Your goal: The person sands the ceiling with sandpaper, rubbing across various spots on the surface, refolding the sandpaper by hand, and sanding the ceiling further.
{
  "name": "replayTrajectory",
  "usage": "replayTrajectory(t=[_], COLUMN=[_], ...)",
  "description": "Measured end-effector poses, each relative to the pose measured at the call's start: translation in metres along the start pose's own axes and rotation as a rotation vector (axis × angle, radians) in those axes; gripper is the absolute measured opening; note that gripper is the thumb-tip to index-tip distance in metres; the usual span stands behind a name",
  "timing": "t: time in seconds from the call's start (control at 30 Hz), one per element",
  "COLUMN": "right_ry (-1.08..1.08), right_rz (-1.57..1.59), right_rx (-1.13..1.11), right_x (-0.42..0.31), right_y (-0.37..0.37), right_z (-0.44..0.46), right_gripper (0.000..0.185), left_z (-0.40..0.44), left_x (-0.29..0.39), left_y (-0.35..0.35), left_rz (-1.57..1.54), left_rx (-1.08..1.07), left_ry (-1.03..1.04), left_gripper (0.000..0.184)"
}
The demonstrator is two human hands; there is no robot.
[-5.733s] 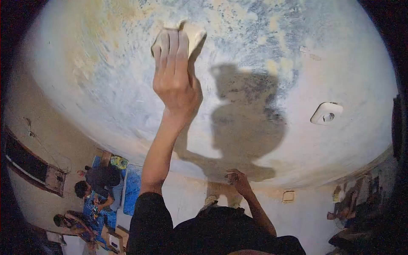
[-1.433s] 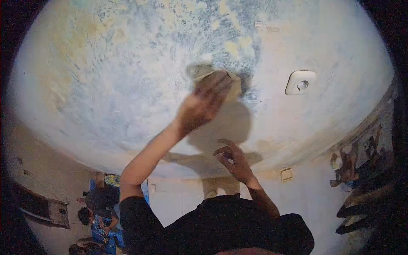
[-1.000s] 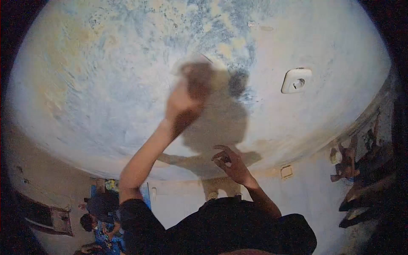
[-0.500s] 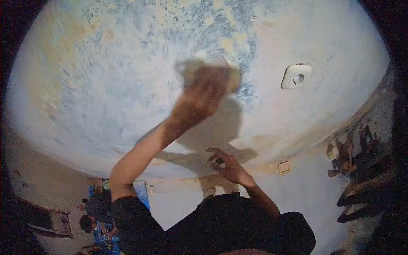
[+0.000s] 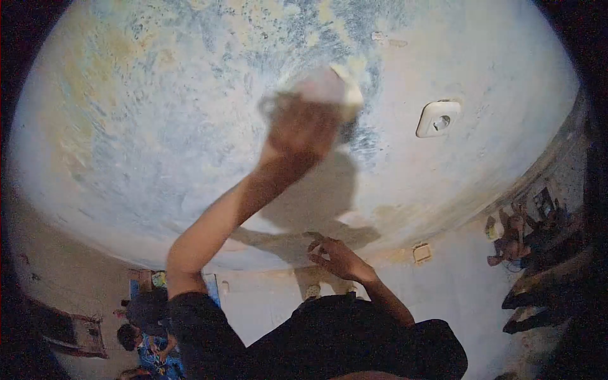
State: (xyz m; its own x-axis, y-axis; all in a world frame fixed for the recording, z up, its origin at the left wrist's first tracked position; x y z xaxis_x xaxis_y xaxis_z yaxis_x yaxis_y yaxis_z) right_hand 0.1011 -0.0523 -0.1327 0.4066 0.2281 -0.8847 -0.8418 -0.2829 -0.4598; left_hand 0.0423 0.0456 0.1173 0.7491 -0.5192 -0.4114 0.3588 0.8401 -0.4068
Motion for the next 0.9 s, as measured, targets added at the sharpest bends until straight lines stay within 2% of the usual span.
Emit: replayTrajectory(t=[0.07, 0.13, 0.23, 0.27, 0.33, 0.37, 0.5, 0.53, 0.6, 0.67, 0.73, 0.77, 0.87, 0.9], right_ry=[-0.055, 0.026, 0.051, 0.057, 0.012, 0.001, 0.02, 0.035, 0.0, -0.044, -0.009, -0.011, -0.047, -0.04], right_rz=[-0.099, -0.069, -0.149, -0.152, -0.152, -0.152, -0.192, -0.239, -0.2, -0.159, -0.182, -0.181, -0.207, -0.202], right_rx=[0.009, -0.055, -0.016, -0.015, -0.063, -0.058, -0.04, -0.056, -0.06, -0.062, -0.06, -0.063, -0.048, -0.089], right_x=[-0.001, -0.006, -0.013, -0.009, -0.003, 0.0, 0.004, 0.004, 0.01, 0.011, 0.014, 0.014, 0.008, 0.005], right_y=[-0.002, -0.003, -0.006, -0.006, -0.002, -0.001, 0.005, 0.005, 0.007, 0.01, 0.009, 0.01, 0.01, 0.012], right_z=[-0.005, -0.003, -0.003, -0.005, -0.007, -0.004, -0.007, -0.007, -0.006, -0.005, -0.002, 0.0, 0.004, 0.005], right_gripper=[0.049, 0.051, 0.053, 0.053, 0.056, 0.056, 0.057, 0.057, 0.058, 0.058, 0.058, 0.058, 0.057, 0.057], left_z=[0.002, -0.001, 0.001, 0.001, -0.003, 0.004, 0.026, 0.017, 0.0, 0.007, 0.021, 0.014, 0.005, 0.003], left_x=[0.032, 0.014, 0.011, 0.012, 0.034, 0.029, -0.032, -0.026, 0.034, 0.009, -0.074, -0.067, 0.021, 0.021], left_y=[-0.015, -0.014, -0.007, -0.007, -0.011, -0.013, 0.006, 0.011, -0.013, -0.006, 0.011, 0.013, 0.005, 0.004], left_rz=[-0.043, -0.03, 0.083, 0.077, -0.07, -0.061, -0.112, -0.112, 0.022, -0.037, -0.919, -0.916, 0.143, 0.141], left_rx=[0.14, 0.132, 0.031, 0.033, 0.076, 0.079, -0.533, -0.529, 0.044, 0.074, 0.048, 0.047, -0.136, -0.139], left_ry=[0.414, 0.376, 0.187, 0.184, 0.478, 0.486, -0.335, -0.335, 0.455, 0.481, -0.394, -0.395, 0.262, 0.257], left_gripper=[0.035, 0.036, 0.035, 0.035, 0.035, 0.035, 0.031, 0.031, 0.033, 0.035, 0.037, 0.037, 0.032, 0.032])
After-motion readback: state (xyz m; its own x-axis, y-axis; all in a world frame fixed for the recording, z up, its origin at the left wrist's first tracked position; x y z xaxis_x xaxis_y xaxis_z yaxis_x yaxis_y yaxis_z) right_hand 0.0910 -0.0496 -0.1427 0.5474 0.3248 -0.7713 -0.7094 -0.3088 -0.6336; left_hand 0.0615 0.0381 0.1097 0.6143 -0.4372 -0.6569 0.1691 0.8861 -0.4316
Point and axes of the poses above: each hand's wrist, its own z-axis towards the middle knuckle, its own y-axis out of the palm, x = y × z, the point moved 7 cm from there along z, towards the middle knuckle, and after that the axes turned 6 degrees about x, right-handed, at the moved point
